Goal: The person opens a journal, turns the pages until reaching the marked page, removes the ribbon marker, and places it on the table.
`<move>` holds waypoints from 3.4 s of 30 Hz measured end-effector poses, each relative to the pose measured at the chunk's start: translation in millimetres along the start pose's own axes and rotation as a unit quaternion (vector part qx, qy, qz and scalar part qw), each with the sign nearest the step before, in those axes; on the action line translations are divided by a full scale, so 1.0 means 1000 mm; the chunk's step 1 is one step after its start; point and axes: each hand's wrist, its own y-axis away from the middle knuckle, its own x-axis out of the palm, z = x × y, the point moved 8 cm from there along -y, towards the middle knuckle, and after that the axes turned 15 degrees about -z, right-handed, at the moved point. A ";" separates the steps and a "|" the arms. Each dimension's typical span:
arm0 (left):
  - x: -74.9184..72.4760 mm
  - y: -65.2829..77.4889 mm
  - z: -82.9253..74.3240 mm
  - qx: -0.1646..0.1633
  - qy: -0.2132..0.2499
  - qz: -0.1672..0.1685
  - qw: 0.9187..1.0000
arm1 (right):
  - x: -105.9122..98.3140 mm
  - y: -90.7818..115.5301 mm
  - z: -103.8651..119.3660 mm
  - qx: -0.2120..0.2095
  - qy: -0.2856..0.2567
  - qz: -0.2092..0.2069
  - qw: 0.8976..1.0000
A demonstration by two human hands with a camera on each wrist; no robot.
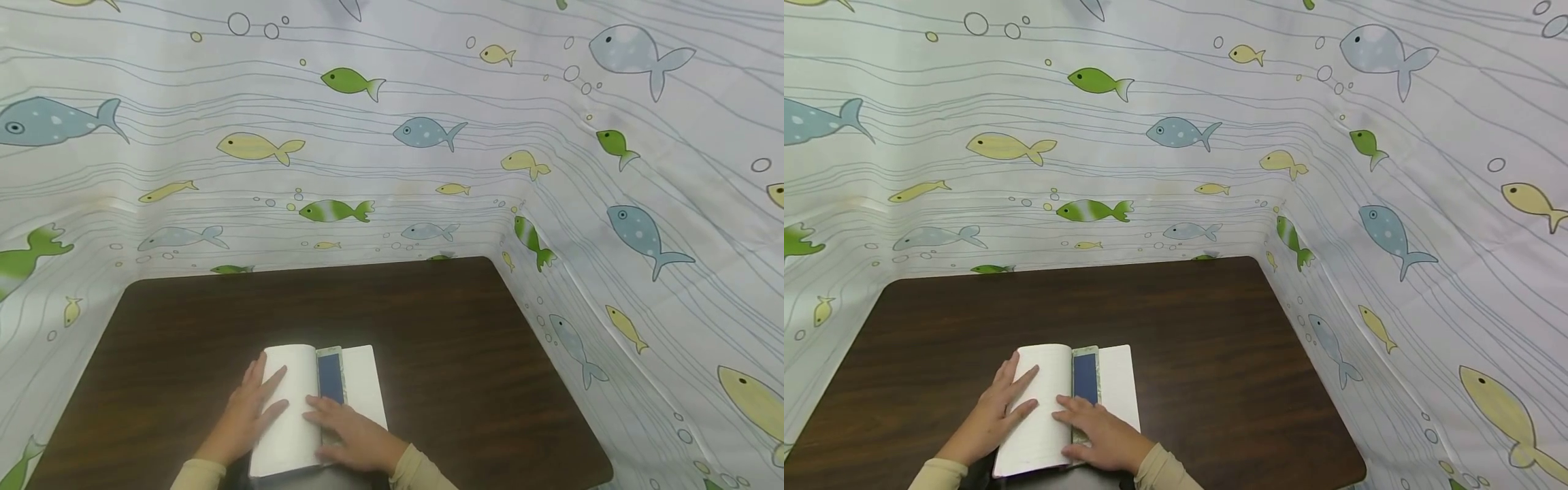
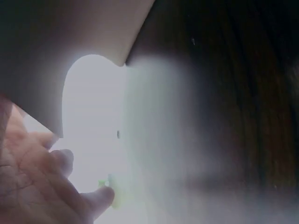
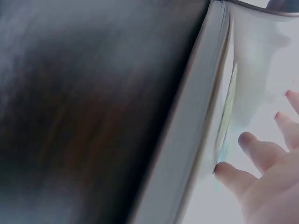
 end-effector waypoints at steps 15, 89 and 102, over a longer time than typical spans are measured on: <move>0.002 0.002 0.010 0.005 -0.055 0.034 0.998 | -0.022 -0.004 -0.016 0.053 0.063 -0.167 0.982; 0.013 0.005 0.010 -0.043 -0.037 0.061 0.996 | -0.141 0.098 -0.197 0.493 0.184 -0.190 0.829; 0.011 0.004 0.006 -0.024 -0.045 0.055 0.997 | -0.071 0.038 -0.128 0.193 0.067 -0.079 0.976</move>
